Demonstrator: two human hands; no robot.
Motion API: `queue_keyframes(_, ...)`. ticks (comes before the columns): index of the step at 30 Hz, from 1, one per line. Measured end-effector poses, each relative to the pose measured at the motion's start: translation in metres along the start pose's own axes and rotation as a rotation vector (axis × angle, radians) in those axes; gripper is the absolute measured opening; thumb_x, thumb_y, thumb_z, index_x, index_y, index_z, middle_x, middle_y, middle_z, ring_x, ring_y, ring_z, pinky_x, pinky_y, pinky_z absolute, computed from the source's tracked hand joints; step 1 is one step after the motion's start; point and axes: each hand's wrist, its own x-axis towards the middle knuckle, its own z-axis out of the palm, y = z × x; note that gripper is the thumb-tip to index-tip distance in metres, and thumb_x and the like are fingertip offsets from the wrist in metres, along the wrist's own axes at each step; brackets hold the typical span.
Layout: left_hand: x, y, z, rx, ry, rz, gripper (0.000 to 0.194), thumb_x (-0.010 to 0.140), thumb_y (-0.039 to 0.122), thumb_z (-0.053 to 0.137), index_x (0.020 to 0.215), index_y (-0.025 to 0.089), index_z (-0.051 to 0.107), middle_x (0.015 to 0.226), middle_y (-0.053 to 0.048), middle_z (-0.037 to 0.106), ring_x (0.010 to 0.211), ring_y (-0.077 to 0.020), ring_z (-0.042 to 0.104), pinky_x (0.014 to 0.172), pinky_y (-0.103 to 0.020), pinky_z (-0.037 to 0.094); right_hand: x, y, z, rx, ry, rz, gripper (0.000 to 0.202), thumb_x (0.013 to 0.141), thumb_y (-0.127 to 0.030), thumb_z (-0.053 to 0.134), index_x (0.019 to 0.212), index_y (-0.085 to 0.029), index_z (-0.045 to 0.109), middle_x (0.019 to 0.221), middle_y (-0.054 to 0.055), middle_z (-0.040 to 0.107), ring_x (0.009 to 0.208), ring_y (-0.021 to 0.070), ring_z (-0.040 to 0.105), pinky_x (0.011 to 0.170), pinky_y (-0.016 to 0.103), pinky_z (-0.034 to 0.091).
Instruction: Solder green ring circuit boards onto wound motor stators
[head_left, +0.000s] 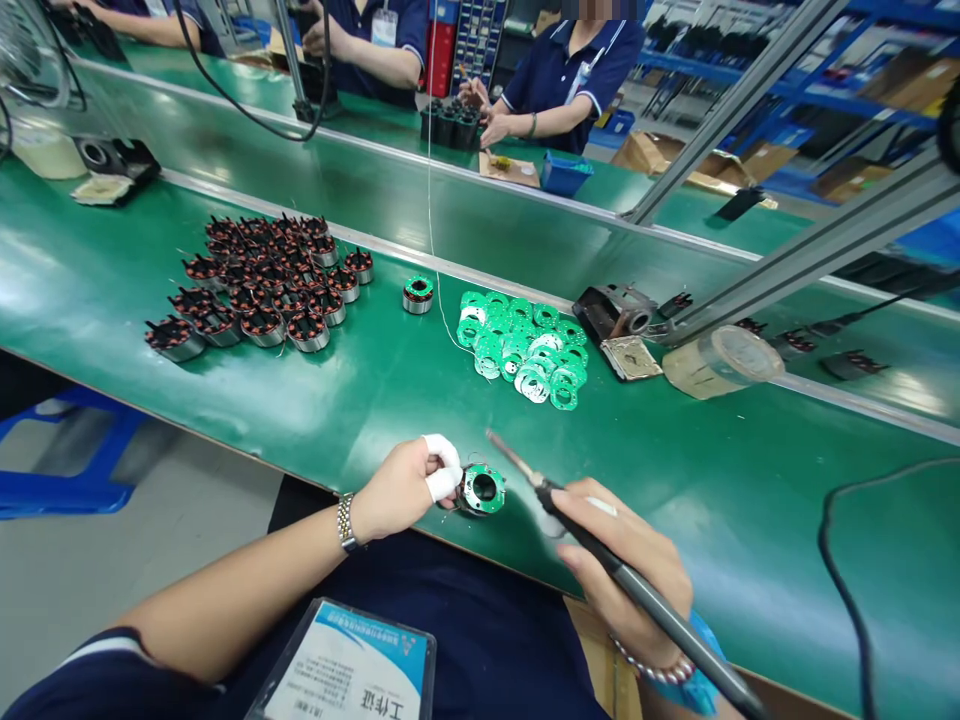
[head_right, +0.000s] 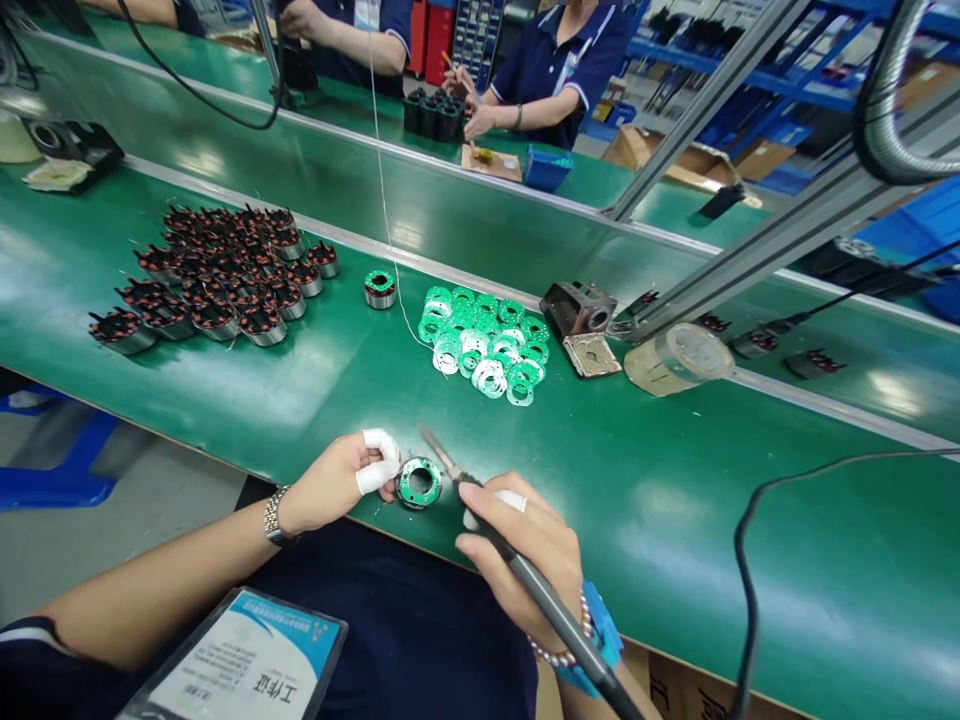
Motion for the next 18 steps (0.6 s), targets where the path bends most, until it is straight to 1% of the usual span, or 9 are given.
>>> queue_keyframes(2,0.000,0.000,0.001,-0.004,-0.002,0.001,0.008,0.068,0.019,0.053,0.063,0.016,0.047,0.055,0.003,0.053,0.053,-0.0107,0.056,0.056,-0.024,0.047,0.003,0.005,0.006,0.004,-0.013,0.014,0.019,0.083,-0.017,0.051,0.100,-0.020,0.055,0.072,0.004,0.062,0.070,0.0168,0.061,0.060,0.029,0.051)
queue_keyframes(3,0.000,0.000,0.001,-0.004,0.000,0.001,0.008,0.068,0.019,0.053,0.064,0.016,0.047,0.055,0.003,0.053,0.053,-0.0107,0.056,0.055,-0.024,0.047,0.005,0.007,0.009,0.011,-0.051,0.014,0.018,0.082,-0.016,0.052,0.099,-0.020,0.054,0.077,0.005,0.063,0.073,0.0165,0.062,0.063,0.029,0.052)
queue_keyframes(7,0.001,-0.001,0.002,0.019,0.002,0.011,0.006,0.070,0.019,0.053,0.066,0.016,0.049,0.056,0.003,0.054,0.054,-0.0108,0.057,0.057,-0.024,0.048,0.019,0.016,0.019,0.068,-0.348,-0.047,0.027,0.078,-0.018,0.056,0.103,-0.020,0.048,0.102,0.010,0.060,0.095,0.0189,0.059,0.078,0.031,0.052)
queue_keyframes(9,0.000,-0.001,-0.001,0.058,-0.011,0.030,0.007,0.073,0.020,0.052,0.068,0.016,0.050,0.058,0.003,0.055,0.055,-0.0113,0.057,0.059,-0.025,0.048,0.024,0.019,0.021,0.072,-0.418,-0.060,0.028,0.078,-0.018,0.055,0.106,-0.020,0.047,0.106,0.010,0.059,0.103,0.0195,0.055,0.082,0.033,0.050)
queue_keyframes(11,-0.002,-0.001,-0.008,0.159,-0.016,0.100,0.007,0.075,0.022,0.052,0.074,0.016,0.053,0.064,0.001,0.058,0.060,-0.0125,0.059,0.061,-0.025,0.048,0.025,0.022,0.021,0.062,-0.430,-0.052,0.030,0.079,-0.018,0.054,0.107,-0.020,0.046,0.107,0.010,0.058,0.105,0.0193,0.054,0.084,0.033,0.049)
queue_keyframes(13,-0.005,-0.002,-0.018,0.336,-0.037,0.237,0.010,0.076,0.023,0.054,0.082,0.017,0.059,0.075,-0.003,0.063,0.070,-0.0143,0.060,0.067,-0.026,0.048,0.023,0.024,0.021,0.058,-0.421,-0.042,0.032,0.078,-0.019,0.056,0.109,-0.020,0.046,0.107,0.009,0.058,0.103,0.0191,0.054,0.085,0.033,0.048)
queue_keyframes(15,-0.008,-0.003,-0.027,0.507,-0.111,0.381,0.015,0.078,0.024,0.055,0.088,0.020,0.065,0.086,-0.005,0.066,0.079,-0.0159,0.060,0.074,-0.026,0.046,0.021,0.025,0.021,0.056,-0.395,-0.032,0.034,0.078,-0.021,0.058,0.110,-0.020,0.046,0.105,0.009,0.058,0.099,0.0186,0.055,0.083,0.032,0.049)
queue_keyframes(16,-0.009,-0.003,-0.030,0.559,-0.160,0.428,0.016,0.078,0.025,0.055,0.089,0.022,0.067,0.088,-0.005,0.066,0.082,-0.0164,0.060,0.076,-0.026,0.045,0.020,0.025,0.022,0.054,-0.378,-0.026,0.034,0.078,-0.022,0.059,0.109,-0.020,0.046,0.103,0.008,0.058,0.097,0.0182,0.056,0.082,0.032,0.049)
queue_keyframes(18,-0.009,-0.004,-0.032,0.582,-0.234,0.460,0.017,0.079,0.026,0.056,0.089,0.023,0.069,0.088,-0.005,0.068,0.082,-0.0165,0.061,0.077,-0.026,0.045,0.017,0.023,0.023,0.042,-0.334,-0.014,0.034,0.077,-0.025,0.059,0.109,-0.020,0.047,0.100,0.008,0.058,0.093,0.0181,0.056,0.079,0.032,0.050)
